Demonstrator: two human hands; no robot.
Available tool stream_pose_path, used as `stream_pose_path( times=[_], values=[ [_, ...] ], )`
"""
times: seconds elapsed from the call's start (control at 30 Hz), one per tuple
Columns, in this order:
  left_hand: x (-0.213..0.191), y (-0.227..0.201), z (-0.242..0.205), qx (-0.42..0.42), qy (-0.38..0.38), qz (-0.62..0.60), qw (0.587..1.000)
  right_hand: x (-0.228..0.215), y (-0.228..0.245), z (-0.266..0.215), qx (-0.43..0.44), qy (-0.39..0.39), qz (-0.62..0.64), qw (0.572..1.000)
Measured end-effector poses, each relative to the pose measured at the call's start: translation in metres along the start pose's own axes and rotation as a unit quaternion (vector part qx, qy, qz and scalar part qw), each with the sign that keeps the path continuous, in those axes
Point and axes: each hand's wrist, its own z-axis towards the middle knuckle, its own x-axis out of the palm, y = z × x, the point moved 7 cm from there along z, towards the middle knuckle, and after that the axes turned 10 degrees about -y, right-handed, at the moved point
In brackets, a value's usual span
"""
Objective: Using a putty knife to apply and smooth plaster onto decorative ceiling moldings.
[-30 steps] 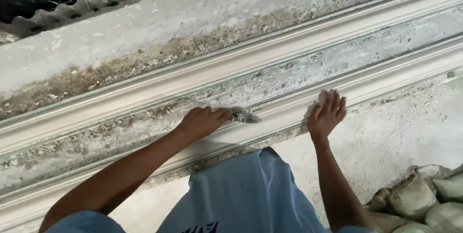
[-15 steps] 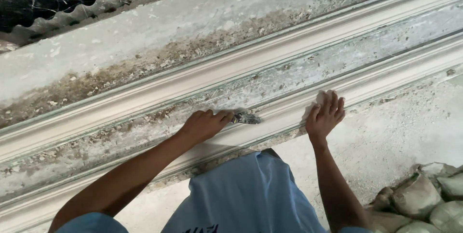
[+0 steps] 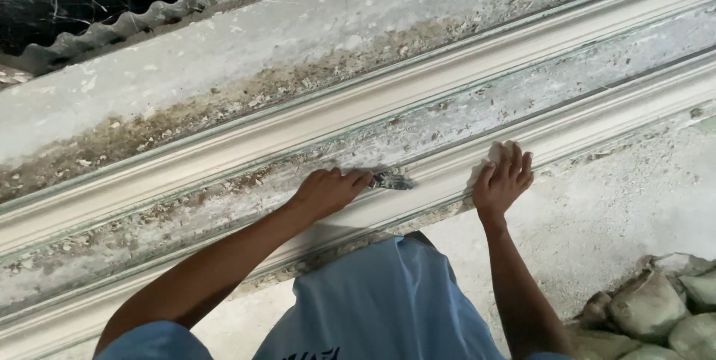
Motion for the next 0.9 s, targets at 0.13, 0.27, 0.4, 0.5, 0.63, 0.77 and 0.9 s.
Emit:
stream_pose_path(
  times=[0.13,0.27,0.4,0.5,0.63,0.77,0.9],
  values=[
    [-0.007,0.002,-0.014,-0.001,-0.006,0.018,1.0,-0.001,0.001,0.002,0.014,0.017,-0.002,1.0],
    [-0.007,0.005,-0.03,-0.014,0.017,-0.007,1.0,0.001,-0.002,0.0,0.016,0.024,0.0,1.0],
    [-0.014,0.006,-0.03,-0.019,0.014,-0.004,1.0,-0.002,0.002,0.003,0.026,0.023,0.015,0.999],
    [-0.017,0.0,-0.018,-0.003,0.013,0.02,1.0,0.0,0.001,0.002,0.014,0.02,0.005,1.0],
    [0.013,-0.012,0.007,-0.019,-0.002,-0.018,1.0,-0.003,0.003,0.003,0.015,0.012,0.013,1.0],
    [0.012,-0.009,0.005,-0.022,0.006,-0.053,0.998,0.0,-0.001,0.0,0.008,0.01,0.005,1.0],
    [-0.006,-0.005,-0.015,0.0,-0.023,0.016,1.0,0.0,-0.001,0.0,-0.002,-0.001,0.0,1.0]
  ],
)
